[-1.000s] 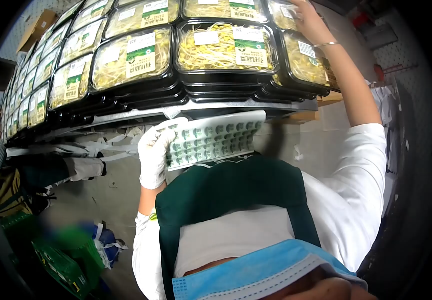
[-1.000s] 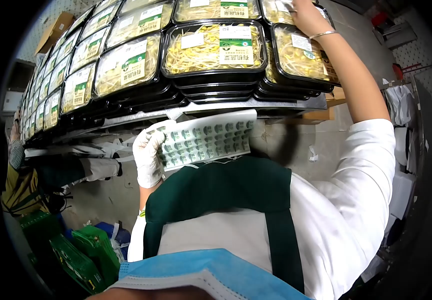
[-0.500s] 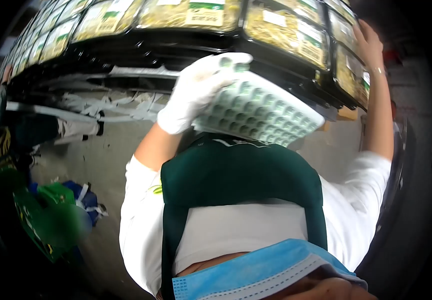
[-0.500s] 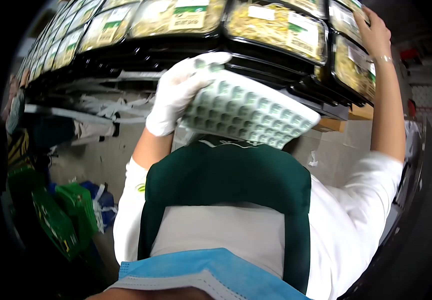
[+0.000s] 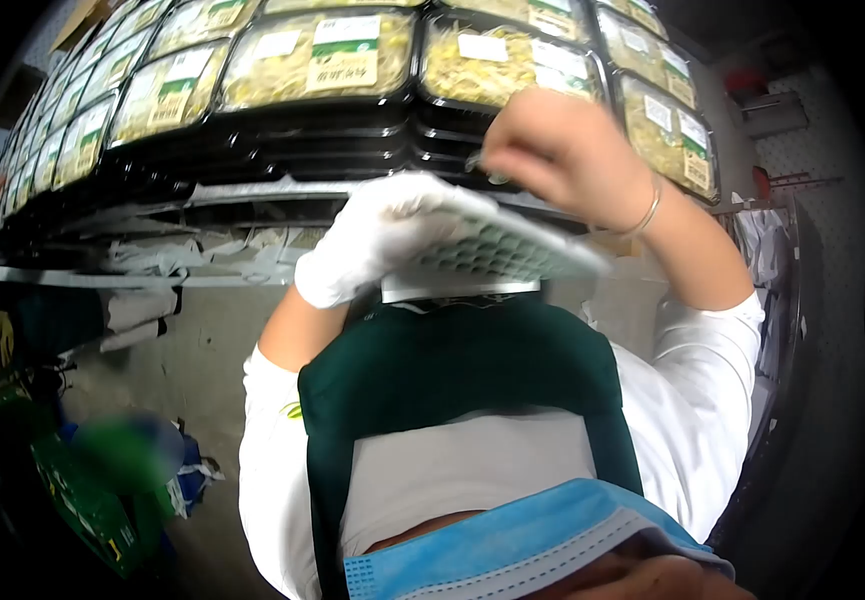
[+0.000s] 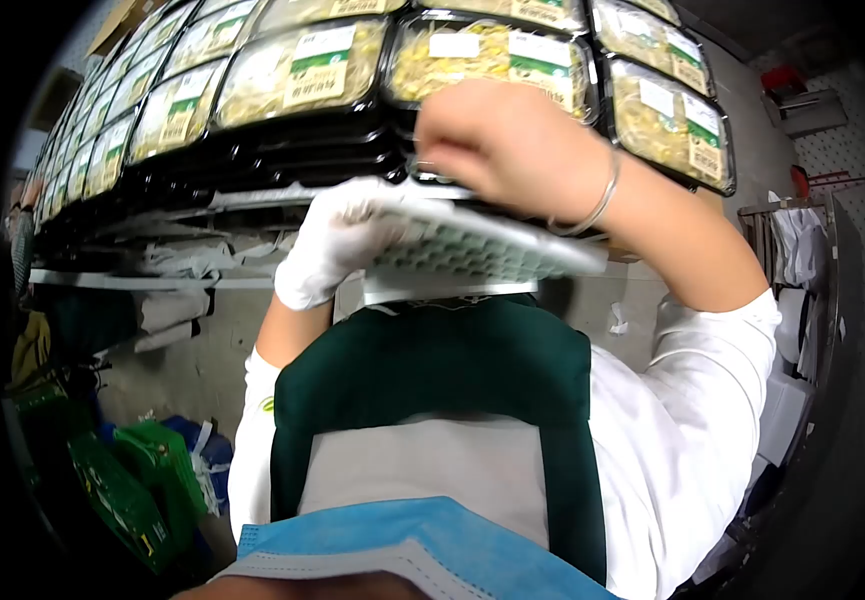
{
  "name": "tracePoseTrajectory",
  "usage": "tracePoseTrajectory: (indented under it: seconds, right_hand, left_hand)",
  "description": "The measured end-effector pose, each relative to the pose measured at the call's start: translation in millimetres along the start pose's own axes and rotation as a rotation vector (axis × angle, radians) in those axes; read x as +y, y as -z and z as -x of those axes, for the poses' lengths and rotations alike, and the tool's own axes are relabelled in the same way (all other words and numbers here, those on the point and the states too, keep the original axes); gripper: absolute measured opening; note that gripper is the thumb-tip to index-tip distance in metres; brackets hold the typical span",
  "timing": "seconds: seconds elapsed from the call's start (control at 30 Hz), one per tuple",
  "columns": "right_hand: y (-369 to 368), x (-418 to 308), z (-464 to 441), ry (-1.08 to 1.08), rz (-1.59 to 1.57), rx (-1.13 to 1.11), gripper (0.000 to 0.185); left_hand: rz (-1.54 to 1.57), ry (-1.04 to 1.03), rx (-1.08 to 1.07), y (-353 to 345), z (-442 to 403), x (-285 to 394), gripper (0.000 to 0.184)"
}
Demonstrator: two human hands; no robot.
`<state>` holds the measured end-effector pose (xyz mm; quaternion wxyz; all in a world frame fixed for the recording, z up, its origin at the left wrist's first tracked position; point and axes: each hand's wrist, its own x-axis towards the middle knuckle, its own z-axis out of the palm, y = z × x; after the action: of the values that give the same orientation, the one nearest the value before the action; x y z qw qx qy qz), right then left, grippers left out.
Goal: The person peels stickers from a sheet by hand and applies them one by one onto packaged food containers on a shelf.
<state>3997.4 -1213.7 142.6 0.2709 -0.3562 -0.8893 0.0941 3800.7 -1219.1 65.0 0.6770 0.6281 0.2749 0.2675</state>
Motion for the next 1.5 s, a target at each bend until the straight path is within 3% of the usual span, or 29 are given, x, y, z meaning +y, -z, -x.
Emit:
tracePoseTrajectory:
  seconds: [0.03,0.1,0.17,0.23,0.3,0.33,0.43,0.47,0.5,0.57,0.67,0.7,0.77,0.83,0.9,0.97,1.03,1.1,1.13,1.2,1.27,1.3,1.33,1.4,1.43,1.5]
  right_hand:
    - [16,17,3,-0.147,-0.035,0.026,0.010]
    - [64,111,-8,-0.438,-0.064,0.250,0.016]
    - [102,210,-15,-0.571,-0.119,0.493,0.017]
    - [112,276,-9,-0.793,0.173,0.458,0.020]
    - [109,359,-1,-0.743,0.242,0.467,0.028]
    - [106,359,-4,-0.766,0.514,0.396,0.030]
    - [92,378,0,-0.606,0.606,0.215,0.031]
    - [95,354,-7,-0.726,0.606,0.053,0.038]
    - [98,339,-9,-0.770,0.902,-0.012,0.047]
    - [116,341,5,-0.860,1.100,-0.044,0.060]
    - [148,398,-4,-0.934,0.978,-0.053,0.054]
    - [157,423,-13,-0.925,0.651,-0.038,0.046]
    - [145,443,-40,-0.976,0.390,0.171,0.043]
    - [127,455,-59,-0.875,0.475,0.215,0.043]
    - [117,463,-69,-0.928,0.528,0.162,0.045]
    - [105,466,-72,-0.963,0.745,0.021,0.049]
    - [112,440,-73,-1.141,0.829,-0.005,0.062]
    - [119,465,-66,-1.202,0.736,0.037,0.061]
    - [126,465,-66,-1.111,0.877,-0.219,0.056]
    - [143,458,-71,-0.993,1.011,-0.473,0.052]
    - [158,439,-86,-0.857,0.761,0.005,0.029]
    - [157,395,-95,-0.670,0.590,0.113,0.030]
    - [148,359,-103,-0.692,-0.017,0.248,0.033]
    - [126,214,-106,-0.349,-0.053,0.052,0.034]
    - [101,142,-98,-0.256,0.000,-0.018,0.033]
    - [29,30,-67,-0.170,-0.210,-0.059,0.029]
  left_hand:
    - [-0.004,-0.068,-0.006,-1,0,0,0.020]
    - [0.035,0.013,0.121,-1,2,12,0.019]
    - [0.267,0.072,0.269,6,1,2,0.017]
    - [0.302,0.033,0.426,14,-1,-21,0.016]
    - [0.379,0.020,0.541,10,-6,-16,0.019]
    - [0.405,0.018,0.574,9,-8,-14,0.019]
    - [0.299,0.037,0.602,22,1,-31,0.019]
    - [0.329,0.032,0.619,20,1,-31,0.019]
    - [0.360,0.032,0.634,20,2,-31,0.019]
    - [0.400,-0.028,0.636,18,1,-34,0.022]
    - [0.428,-0.141,0.655,14,-6,-32,0.029]
    - [0.416,-0.166,0.664,11,-8,-31,0.032]
    - [0.383,-0.139,0.629,12,-5,-31,0.038]
    - [0.315,-0.049,0.708,6,-1,-26,0.038]
    - [0.316,-0.027,0.729,3,1,-25,0.039]
    - [0.283,-0.116,0.720,2,6,-30,0.039]
    - [0.307,-0.099,0.762,-4,6,-23,0.039]
    - [0.436,-0.081,0.707,-6,11,-19,0.039]
    - [0.356,0.022,0.763,-3,19,-20,0.037]
    - [0.374,-0.037,0.818,4,27,-25,0.033]
    - [0.302,-0.164,0.858,18,39,-31,0.028]
    - [0.327,-0.235,0.933,22,42,-28,0.023]
    - [0.324,-0.191,0.996,27,44,-19,0.021]
    - [0.401,-0.205,1.051,48,62,-26,0.017]
    - [0.470,-0.241,1.022,61,69,-30,0.016]
    - [0.562,-0.360,0.970,83,102,-33,0.016]
